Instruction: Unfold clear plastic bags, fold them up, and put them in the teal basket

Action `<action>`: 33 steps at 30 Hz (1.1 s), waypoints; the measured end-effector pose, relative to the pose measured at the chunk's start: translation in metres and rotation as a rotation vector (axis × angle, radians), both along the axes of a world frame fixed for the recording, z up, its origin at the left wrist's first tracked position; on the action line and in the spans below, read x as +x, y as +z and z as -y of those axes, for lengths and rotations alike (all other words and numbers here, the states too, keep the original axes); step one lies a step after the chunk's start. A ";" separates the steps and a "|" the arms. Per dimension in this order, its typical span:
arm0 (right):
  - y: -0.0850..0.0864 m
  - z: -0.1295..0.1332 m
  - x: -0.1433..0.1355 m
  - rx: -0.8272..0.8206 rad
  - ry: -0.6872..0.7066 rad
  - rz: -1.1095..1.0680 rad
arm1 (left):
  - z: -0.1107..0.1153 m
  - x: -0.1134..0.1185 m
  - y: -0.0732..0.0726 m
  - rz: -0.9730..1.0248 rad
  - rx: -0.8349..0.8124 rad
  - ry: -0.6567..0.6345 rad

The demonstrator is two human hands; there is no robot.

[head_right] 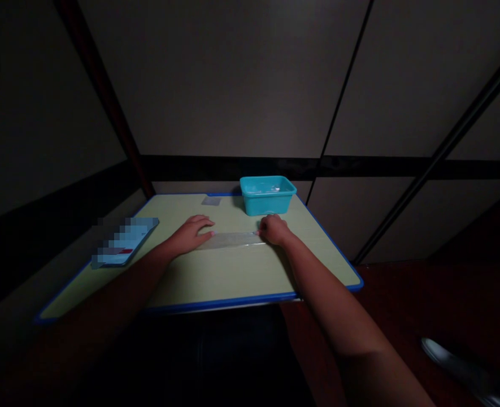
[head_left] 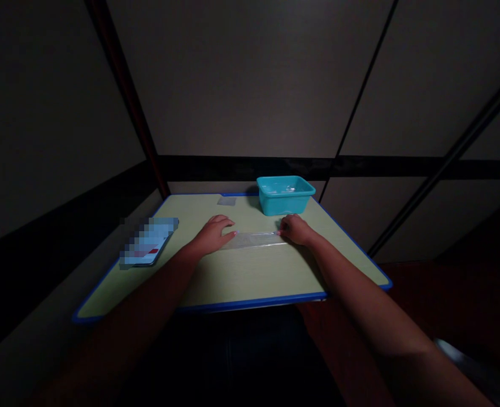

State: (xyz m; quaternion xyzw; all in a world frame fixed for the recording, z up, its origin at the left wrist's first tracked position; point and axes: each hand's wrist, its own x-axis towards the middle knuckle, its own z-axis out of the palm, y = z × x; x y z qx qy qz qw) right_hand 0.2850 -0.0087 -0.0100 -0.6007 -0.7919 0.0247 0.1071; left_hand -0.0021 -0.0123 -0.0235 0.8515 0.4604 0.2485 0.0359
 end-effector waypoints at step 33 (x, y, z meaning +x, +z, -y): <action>0.002 0.021 -0.027 -0.054 -0.087 0.079 | 0.023 0.041 0.002 -0.405 -0.185 -0.050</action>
